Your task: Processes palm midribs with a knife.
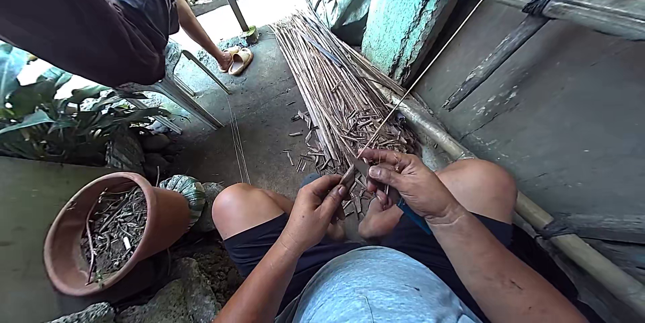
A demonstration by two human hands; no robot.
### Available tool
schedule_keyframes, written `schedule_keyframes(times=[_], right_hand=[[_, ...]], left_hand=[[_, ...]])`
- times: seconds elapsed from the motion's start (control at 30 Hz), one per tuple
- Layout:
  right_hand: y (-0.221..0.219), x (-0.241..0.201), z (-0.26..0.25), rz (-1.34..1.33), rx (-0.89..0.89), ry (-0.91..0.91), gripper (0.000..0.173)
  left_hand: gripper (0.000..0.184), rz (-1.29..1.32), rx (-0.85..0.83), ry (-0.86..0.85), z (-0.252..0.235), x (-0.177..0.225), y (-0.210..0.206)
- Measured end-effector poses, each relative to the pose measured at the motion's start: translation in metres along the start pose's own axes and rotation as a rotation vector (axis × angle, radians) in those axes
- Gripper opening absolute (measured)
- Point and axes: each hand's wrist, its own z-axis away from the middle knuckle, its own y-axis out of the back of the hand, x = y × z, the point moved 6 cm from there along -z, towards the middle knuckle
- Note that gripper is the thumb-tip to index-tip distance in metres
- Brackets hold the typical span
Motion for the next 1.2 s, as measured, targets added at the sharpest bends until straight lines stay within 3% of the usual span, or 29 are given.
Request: schedule_keyframes(times=[0.2,0.27,0.4,0.6,0.77,0.93,1.1,1.2], right_hand=[[0.026,-0.022,-0.002,-0.072,0.262,0.129,0.031],[0.026,-0.019,0.000,-0.044,0.223,0.103,0.033],[-0.004,0.010,0.007,-0.004,-0.015,-0.050,0.031],[0.021,-0.016,-0.004,-0.094,0.183,0.053,0.030],[-0.006,0.005,0.003,-0.041,0.004,-0.049,0.031],[0.014,-0.013,-0.003,-0.079,0.204,0.046,0.030],[-0.013,0.006,0.005,-0.029,0.057,-0.073,0.030],[-0.002,-0.004,0.002,-0.046,0.135,-0.025,0.028]], left_hand=[[0.022,-0.021,0.014,0.002,0.002,-0.007,0.001],[0.021,-0.026,0.022,0.015,0.004,-0.011,0.000],[0.021,-0.047,0.047,0.005,0.003,-0.011,-0.001],[0.021,-0.113,0.079,-0.057,0.005,-0.013,0.002],[0.021,-0.203,0.156,-0.170,0.004,-0.015,0.006],[0.025,-0.336,0.193,-0.232,0.005,-0.016,0.007],[0.027,-0.364,0.216,-0.265,0.002,-0.010,0.005],[0.027,-0.388,0.215,-0.263,0.002,-0.009,0.005]])
